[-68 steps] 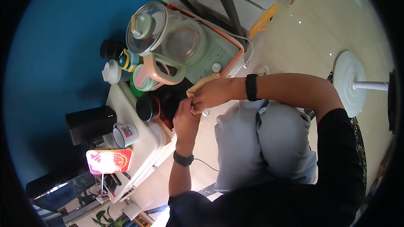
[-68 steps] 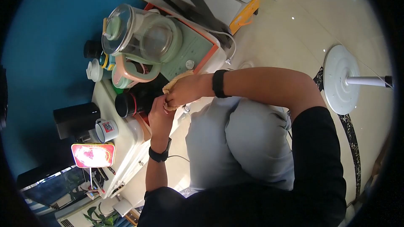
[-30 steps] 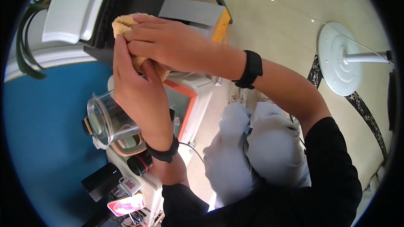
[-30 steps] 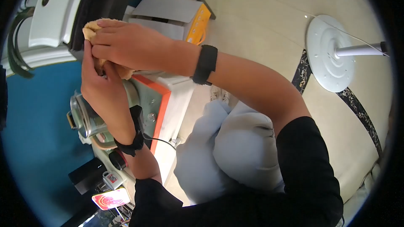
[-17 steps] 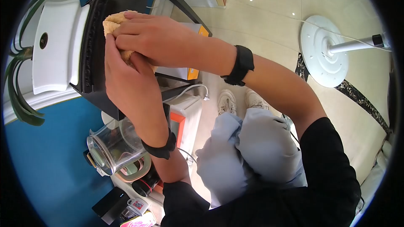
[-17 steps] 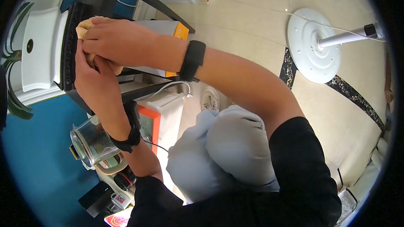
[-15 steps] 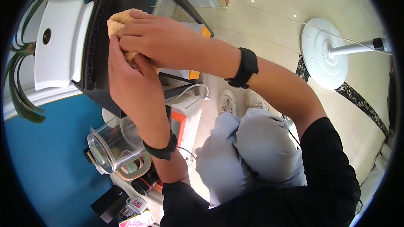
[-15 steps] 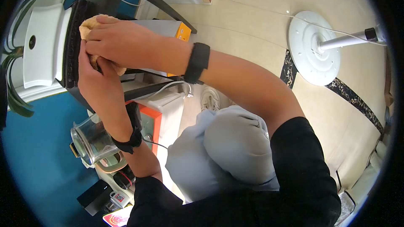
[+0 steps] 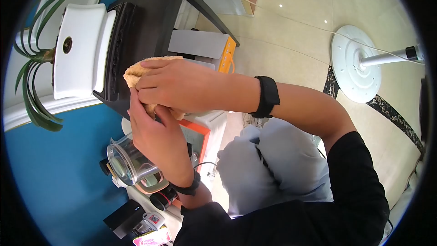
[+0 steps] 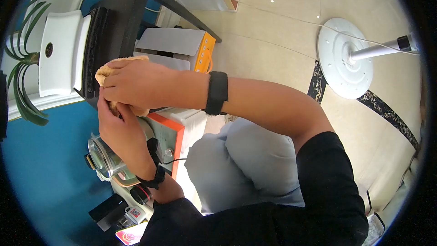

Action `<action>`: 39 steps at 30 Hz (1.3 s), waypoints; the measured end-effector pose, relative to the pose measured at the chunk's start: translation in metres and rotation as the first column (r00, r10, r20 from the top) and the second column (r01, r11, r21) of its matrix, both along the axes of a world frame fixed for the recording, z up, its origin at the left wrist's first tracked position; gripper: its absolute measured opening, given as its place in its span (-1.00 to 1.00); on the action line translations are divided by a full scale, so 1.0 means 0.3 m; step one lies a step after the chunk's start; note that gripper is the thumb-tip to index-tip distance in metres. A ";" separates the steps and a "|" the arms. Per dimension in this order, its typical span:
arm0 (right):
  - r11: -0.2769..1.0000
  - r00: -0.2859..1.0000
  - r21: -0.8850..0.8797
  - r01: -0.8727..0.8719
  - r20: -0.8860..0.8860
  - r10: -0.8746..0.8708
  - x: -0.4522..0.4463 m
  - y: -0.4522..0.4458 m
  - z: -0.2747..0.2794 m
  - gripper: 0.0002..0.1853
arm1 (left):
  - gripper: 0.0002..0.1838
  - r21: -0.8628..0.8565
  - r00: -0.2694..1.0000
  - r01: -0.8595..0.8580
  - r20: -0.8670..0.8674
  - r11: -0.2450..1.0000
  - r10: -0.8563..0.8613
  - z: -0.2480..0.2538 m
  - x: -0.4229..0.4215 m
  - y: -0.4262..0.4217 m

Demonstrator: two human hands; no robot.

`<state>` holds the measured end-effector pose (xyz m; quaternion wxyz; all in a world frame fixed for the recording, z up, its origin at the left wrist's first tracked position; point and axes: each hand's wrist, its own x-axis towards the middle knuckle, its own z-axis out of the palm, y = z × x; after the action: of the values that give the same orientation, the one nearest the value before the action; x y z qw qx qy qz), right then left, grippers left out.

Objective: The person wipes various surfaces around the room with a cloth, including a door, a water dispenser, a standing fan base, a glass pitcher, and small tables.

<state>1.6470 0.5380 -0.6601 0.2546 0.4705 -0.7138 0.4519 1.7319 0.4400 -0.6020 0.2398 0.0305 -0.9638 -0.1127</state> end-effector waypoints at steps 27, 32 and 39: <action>0.992 0.985 -0.128 0.015 0.174 0.008 0.144 -0.038 -0.086 -0.54 | -0.47 0.146 0.962 0.223 -0.192 0.964 -0.193 -0.090 0.122 -0.090; 0.995 0.999 -0.099 -0.025 0.037 0.029 0.212 -0.142 -0.164 -0.57 | -0.40 0.187 0.947 0.219 -0.276 0.958 -0.163 -0.159 0.207 -0.153; 0.992 0.995 -0.118 -0.053 -0.085 0.043 0.188 -0.182 -0.222 -0.57 | -0.36 0.256 0.934 0.227 -0.332 0.940 -0.135 -0.227 0.203 -0.167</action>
<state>1.7036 0.4834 -0.7265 0.3005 0.4896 -0.6627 0.4803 1.7928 0.3900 -0.6701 0.3690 -0.0426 -0.8858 -0.2781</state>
